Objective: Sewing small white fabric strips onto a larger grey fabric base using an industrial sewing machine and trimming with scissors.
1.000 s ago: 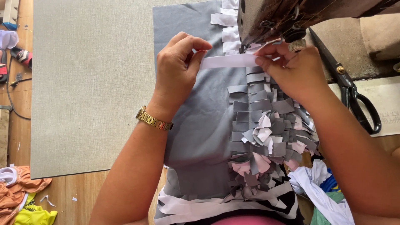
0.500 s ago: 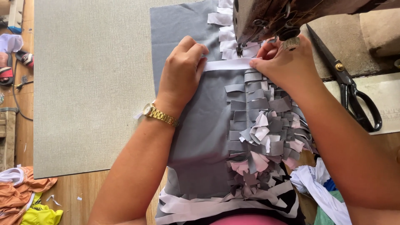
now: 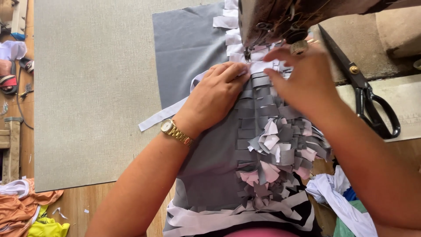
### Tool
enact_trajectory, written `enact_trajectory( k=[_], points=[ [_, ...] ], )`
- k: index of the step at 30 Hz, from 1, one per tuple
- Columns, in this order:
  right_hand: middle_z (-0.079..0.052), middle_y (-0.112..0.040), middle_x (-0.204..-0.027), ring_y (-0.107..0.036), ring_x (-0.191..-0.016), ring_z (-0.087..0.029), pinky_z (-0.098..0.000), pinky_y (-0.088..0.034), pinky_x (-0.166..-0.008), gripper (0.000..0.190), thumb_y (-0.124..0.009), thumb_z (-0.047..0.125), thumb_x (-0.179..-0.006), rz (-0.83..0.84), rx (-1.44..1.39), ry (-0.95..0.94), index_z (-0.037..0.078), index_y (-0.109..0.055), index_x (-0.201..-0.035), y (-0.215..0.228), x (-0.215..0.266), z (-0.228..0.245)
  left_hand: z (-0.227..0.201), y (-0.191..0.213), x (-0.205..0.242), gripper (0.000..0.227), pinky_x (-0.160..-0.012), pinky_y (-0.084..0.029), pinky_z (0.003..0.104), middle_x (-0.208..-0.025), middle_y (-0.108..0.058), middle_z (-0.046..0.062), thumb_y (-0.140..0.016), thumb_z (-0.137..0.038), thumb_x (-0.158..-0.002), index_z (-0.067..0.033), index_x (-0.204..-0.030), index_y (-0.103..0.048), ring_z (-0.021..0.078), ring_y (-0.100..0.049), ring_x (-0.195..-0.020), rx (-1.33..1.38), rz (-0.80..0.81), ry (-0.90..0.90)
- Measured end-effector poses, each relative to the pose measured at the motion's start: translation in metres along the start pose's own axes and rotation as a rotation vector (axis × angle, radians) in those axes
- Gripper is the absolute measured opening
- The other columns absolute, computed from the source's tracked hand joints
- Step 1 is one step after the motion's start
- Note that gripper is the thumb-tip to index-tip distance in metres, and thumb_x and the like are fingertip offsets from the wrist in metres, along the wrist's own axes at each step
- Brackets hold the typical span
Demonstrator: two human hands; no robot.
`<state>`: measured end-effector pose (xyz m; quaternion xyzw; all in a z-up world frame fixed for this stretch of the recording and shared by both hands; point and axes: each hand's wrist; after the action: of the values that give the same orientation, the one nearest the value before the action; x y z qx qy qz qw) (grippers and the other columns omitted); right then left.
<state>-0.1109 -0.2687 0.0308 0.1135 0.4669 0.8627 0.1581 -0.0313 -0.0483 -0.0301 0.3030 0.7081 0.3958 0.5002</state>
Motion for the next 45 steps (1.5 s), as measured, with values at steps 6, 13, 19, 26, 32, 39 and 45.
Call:
enact_trajectory(
  k=[6, 13, 19, 26, 32, 39, 45],
  points=[
    [-0.009, -0.077, -0.137, -0.072, -0.125, -0.031, -0.0500, -0.056, -0.101, 0.026, -0.069, 0.003, -0.109, -0.209, 0.153, 0.962, 0.004, -0.081, -0.132, -0.033, 0.001, -0.036, 0.001, 0.009, 0.003, 0.031, -0.115, -0.049, 0.047, -0.142, -0.068, 0.011, -0.055, -0.011, -0.113, -0.0031, -0.137, -0.072, 0.0326, -0.063, -0.132, 0.124, -0.019, 0.017],
    [-0.011, -0.080, -0.127, -0.075, -0.112, -0.039, -0.0478, -0.059, -0.091, 0.024, -0.073, 0.006, -0.104, -0.278, -0.013, 0.921, 0.007, -0.083, -0.126, -0.035, 0.001, -0.040, 0.013, 0.002, 0.008, 0.029, -0.114, -0.048, 0.045, -0.132, -0.071, 0.014, -0.066, -0.011, -0.104, -0.0001, -0.131, -0.072, 0.0339, -0.061, -0.136, 0.007, -0.059, 0.015],
    [-0.009, -0.080, -0.125, -0.073, -0.114, -0.037, -0.0462, -0.059, -0.091, 0.025, -0.072, 0.007, -0.104, -0.294, 0.029, 0.943, 0.009, -0.082, -0.126, -0.037, -0.002, -0.042, 0.010, 0.004, 0.005, 0.033, -0.117, -0.047, 0.043, -0.139, -0.066, 0.012, -0.063, -0.014, -0.106, -0.0050, -0.137, -0.071, 0.0319, -0.059, -0.139, -0.027, 0.001, 0.047],
    [-0.008, -0.080, -0.123, -0.074, -0.113, -0.036, -0.0456, -0.060, -0.089, 0.016, -0.072, 0.008, -0.105, -0.316, 0.063, 0.977, 0.010, -0.082, -0.117, -0.039, -0.011, -0.043, 0.008, 0.006, 0.005, 0.034, -0.118, -0.046, 0.042, -0.139, -0.066, 0.011, -0.063, -0.017, -0.106, -0.0040, -0.136, -0.071, 0.0304, -0.058, -0.139, -0.056, 0.006, 0.055],
    [-0.006, -0.081, -0.121, -0.076, -0.105, -0.037, -0.0452, -0.059, -0.087, 0.016, -0.072, 0.009, -0.106, -0.320, 0.045, 0.944, 0.011, -0.082, -0.118, -0.038, -0.014, -0.040, 0.012, 0.003, 0.002, 0.035, -0.119, -0.045, 0.041, -0.138, -0.069, 0.011, -0.063, -0.018, -0.106, -0.0033, -0.136, -0.073, 0.0288, -0.058, -0.139, -0.085, 0.002, 0.064],
    [-0.006, -0.082, -0.122, -0.077, -0.106, -0.035, -0.0427, -0.058, -0.088, 0.012, -0.076, 0.010, -0.106, -0.328, 0.029, 0.946, 0.011, -0.083, -0.117, -0.034, -0.017, -0.040, 0.012, 0.001, 0.002, 0.034, -0.117, -0.047, 0.040, -0.137, -0.069, 0.009, -0.062, -0.019, -0.105, -0.0039, -0.133, -0.074, 0.0274, -0.057, -0.139, -0.134, -0.005, 0.047],
    [-0.009, -0.081, -0.130, -0.076, -0.117, -0.037, -0.0466, -0.059, -0.095, 0.019, -0.076, 0.008, -0.106, -0.237, -0.027, 0.959, 0.011, -0.082, -0.123, -0.027, -0.022, -0.051, 0.015, -0.005, 0.002, 0.034, -0.113, -0.049, 0.040, -0.136, -0.068, 0.007, -0.062, -0.021, -0.104, -0.0061, -0.132, -0.074, 0.0274, -0.058, -0.137, -0.167, -0.050, 0.064]
  ],
)
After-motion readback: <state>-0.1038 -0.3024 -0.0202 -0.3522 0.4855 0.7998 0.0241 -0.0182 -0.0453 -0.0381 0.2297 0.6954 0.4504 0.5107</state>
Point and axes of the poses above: each hand's wrist, its own x-axis away from the middle knuckle, its own y-axis out of the back of the hand, z = x × y
